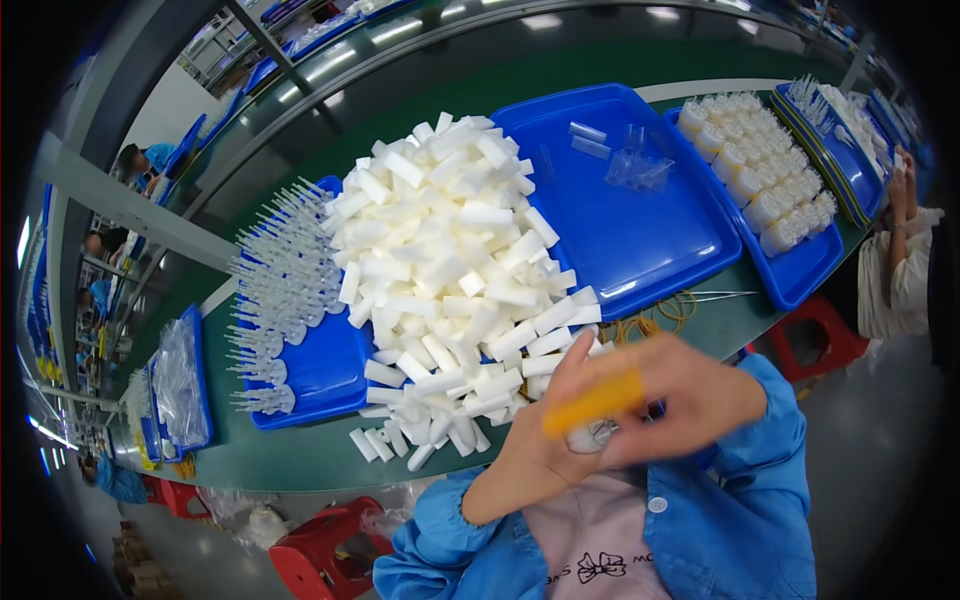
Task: The person inserts white cylindrical components into clear plastic tubes, then secures the bundle with a rubber band and uses a metal tool to adjust the components inside the tube. The person repeats this process multiple times.
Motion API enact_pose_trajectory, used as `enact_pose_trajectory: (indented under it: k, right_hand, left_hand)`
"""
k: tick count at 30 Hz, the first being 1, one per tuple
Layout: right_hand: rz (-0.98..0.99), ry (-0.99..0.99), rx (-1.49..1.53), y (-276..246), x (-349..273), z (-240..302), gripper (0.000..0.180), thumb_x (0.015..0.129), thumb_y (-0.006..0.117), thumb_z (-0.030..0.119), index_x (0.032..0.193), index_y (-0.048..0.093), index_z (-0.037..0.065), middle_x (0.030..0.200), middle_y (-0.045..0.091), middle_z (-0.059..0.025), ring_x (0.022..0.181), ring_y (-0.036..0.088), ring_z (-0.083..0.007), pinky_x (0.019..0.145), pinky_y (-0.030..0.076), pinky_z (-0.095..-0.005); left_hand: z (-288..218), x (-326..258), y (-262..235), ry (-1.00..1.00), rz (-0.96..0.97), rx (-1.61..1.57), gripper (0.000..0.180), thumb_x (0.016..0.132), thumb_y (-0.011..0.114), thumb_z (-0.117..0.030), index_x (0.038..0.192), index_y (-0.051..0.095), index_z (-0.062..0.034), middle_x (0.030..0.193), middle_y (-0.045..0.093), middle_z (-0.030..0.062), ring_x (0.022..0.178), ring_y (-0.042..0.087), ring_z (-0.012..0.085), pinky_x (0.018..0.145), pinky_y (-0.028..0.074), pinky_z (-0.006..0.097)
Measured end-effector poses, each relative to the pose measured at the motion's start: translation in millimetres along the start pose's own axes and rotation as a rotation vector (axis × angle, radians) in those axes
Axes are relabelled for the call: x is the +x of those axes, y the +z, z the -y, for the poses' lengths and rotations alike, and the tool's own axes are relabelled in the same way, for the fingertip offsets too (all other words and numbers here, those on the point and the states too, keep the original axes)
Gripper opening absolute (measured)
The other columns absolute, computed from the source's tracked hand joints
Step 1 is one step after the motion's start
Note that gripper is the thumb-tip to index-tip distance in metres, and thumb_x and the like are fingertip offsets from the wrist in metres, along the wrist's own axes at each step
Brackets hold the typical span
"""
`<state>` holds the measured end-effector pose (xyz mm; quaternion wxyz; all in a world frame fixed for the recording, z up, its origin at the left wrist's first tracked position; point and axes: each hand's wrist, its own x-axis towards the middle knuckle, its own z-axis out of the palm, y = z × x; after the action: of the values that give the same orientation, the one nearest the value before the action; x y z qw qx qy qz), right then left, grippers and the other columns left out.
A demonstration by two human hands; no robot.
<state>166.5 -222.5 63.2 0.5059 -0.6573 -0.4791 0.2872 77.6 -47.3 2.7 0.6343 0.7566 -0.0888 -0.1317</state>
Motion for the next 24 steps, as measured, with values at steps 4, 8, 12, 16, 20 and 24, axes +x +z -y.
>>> enact_pose_trajectory:
  k: [4, 8, 12, 16, 20, 24]
  right_hand:
    - [0.199, -0.271, -0.740, 29, -14, 26, 0.021, 0.072, 0.071, 0.020, 0.087, 0.063, 0.008, 0.076, 0.049, -0.0052, 0.063, 0.052, -0.0183, 0.053, 0.042, -0.0293]
    - [-0.077, -0.213, -0.693, 32, -30, 18, 0.020, 0.066, 0.074, 0.020, 0.074, 0.061, 0.008, 0.071, 0.046, -0.0037, 0.060, 0.049, -0.0211, 0.054, 0.042, -0.0326]
    - [-0.161, -0.315, 0.245, 31, -51, -28, 0.024, 0.068, 0.077, 0.021, 0.071, 0.061, 0.004, 0.068, 0.047, -0.0049, 0.058, 0.052, -0.0205, 0.083, 0.044, -0.0396]
    - [-0.432, -0.355, 1.395, 76, -58, -51, 0.028, 0.079, 0.063, 0.011, 0.104, 0.056, 0.001, 0.078, 0.056, -0.0098, 0.059, 0.058, -0.0235, 0.098, 0.038, -0.0486]
    - [-0.493, 0.233, 1.144, 85, -62, -58, 0.051, 0.084, 0.048, -0.001, 0.134, 0.037, 0.004, 0.097, 0.060, -0.0179, 0.064, 0.060, -0.0251, 0.078, 0.052, -0.0425]
    - [-0.304, 0.053, 1.205, 74, -41, -52, 0.064, 0.081, 0.054, -0.009, 0.139, 0.031, 0.005, 0.118, 0.052, -0.0184, 0.079, 0.062, -0.0228, 0.068, 0.055, -0.0311]
  left_hand:
    - [-13, 1, 3, -0.140, 0.082, -0.501, 0.085, 0.069, 0.073, -0.009, 0.141, 0.028, -0.0028, 0.076, 0.052, -0.0009, 0.071, 0.049, 0.0077, 0.069, 0.039, 0.020]
    - [16, -10, -6, 0.125, 0.174, -0.840, 0.048, 0.070, 0.067, 0.000, 0.115, 0.052, -0.0061, 0.098, 0.052, 0.0064, 0.083, 0.051, 0.0094, 0.074, 0.041, 0.022]
    - [11, -18, -2, 0.094, 0.091, -1.022, 0.026, 0.067, 0.069, 0.001, 0.088, 0.056, -0.0063, 0.116, 0.045, 0.0158, 0.090, 0.051, 0.0122, 0.074, 0.042, 0.025]
    - [11, -14, 0, 0.314, 0.042, -0.709, 0.022, 0.069, 0.068, 0.000, 0.087, 0.056, -0.0049, 0.119, 0.044, 0.0180, 0.085, 0.053, 0.0129, 0.074, 0.043, 0.026]
    - [15, -14, 0, 0.495, -0.233, -0.285, 0.030, 0.073, 0.069, -0.003, 0.101, 0.058, -0.0022, 0.117, 0.046, 0.0184, 0.081, 0.055, 0.0161, 0.071, 0.045, 0.028]
    - [19, -17, 4, 0.575, -0.464, 0.308, 0.062, 0.066, 0.070, -0.003, 0.124, 0.049, -0.0009, 0.100, 0.055, 0.0134, 0.076, 0.058, 0.0198, 0.065, 0.047, 0.029]
